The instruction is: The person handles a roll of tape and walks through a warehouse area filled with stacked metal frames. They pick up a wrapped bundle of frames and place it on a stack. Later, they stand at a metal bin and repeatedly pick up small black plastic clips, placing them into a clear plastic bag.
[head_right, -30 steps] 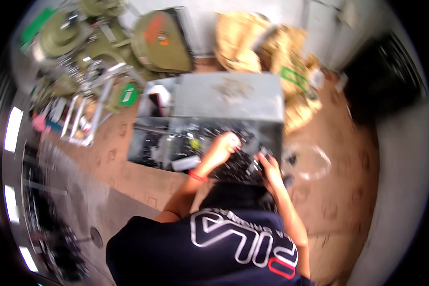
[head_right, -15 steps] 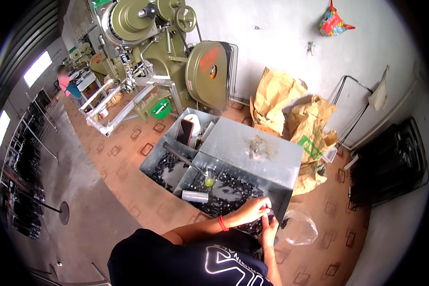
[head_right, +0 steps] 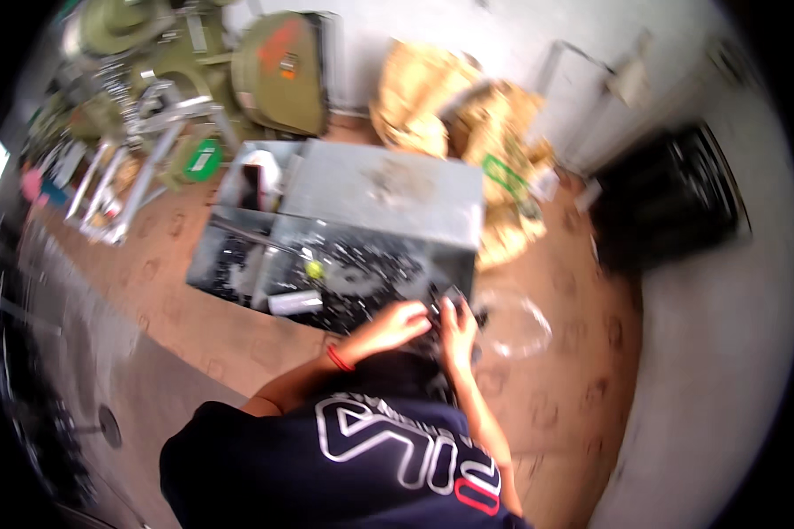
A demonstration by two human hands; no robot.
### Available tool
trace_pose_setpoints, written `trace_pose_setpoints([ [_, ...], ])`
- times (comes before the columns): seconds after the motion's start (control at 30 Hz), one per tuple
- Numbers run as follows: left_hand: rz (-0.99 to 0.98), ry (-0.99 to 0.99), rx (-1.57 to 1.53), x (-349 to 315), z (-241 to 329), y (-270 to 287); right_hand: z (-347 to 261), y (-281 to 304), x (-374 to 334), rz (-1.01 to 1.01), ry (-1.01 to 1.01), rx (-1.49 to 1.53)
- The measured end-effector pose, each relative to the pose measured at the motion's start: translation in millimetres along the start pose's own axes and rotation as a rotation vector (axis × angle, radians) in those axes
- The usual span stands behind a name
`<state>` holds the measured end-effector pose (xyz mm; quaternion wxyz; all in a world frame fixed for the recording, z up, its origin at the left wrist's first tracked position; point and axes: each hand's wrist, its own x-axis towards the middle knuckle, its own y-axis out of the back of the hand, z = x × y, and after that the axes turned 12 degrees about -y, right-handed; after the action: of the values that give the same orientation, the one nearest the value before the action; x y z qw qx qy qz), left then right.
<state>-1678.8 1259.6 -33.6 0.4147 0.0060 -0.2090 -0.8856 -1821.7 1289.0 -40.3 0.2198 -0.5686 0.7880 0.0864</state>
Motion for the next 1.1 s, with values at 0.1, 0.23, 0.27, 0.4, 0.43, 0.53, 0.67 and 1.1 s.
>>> trace_pose_setpoints([
  [0.1,0.008,0.000,0.000,-6,-35,-20,7,-3,5,0.010,0.054,0.038],
  [0.23,-0.011,0.166,-0.383,-1,-14,-19,5,7,2,-0.018,0.085,-0.022],
  [0.27,-0.035,0.184,-0.364,1,-17,-17,5,5,4,-0.022,0.089,-0.028],
  [0.4,0.031,0.246,-0.420,-1,-18,-22,-2,-2,-4,-0.079,-0.016,0.157],
  [0.43,0.027,0.258,-0.421,0,-18,-23,1,1,1,-0.092,0.034,0.085],
  [0.53,0.048,0.267,-0.385,2,-14,-24,7,7,6,-0.116,0.022,-0.025],
  [0.67,-0.007,-0.008,0.283,7,5,-10,12,6,6,-0.047,0.196,-0.085],
  [1.1,0.635,-1.260,-0.093,-7,178,80,7,11,8,-0.105,0.115,-0.092],
])
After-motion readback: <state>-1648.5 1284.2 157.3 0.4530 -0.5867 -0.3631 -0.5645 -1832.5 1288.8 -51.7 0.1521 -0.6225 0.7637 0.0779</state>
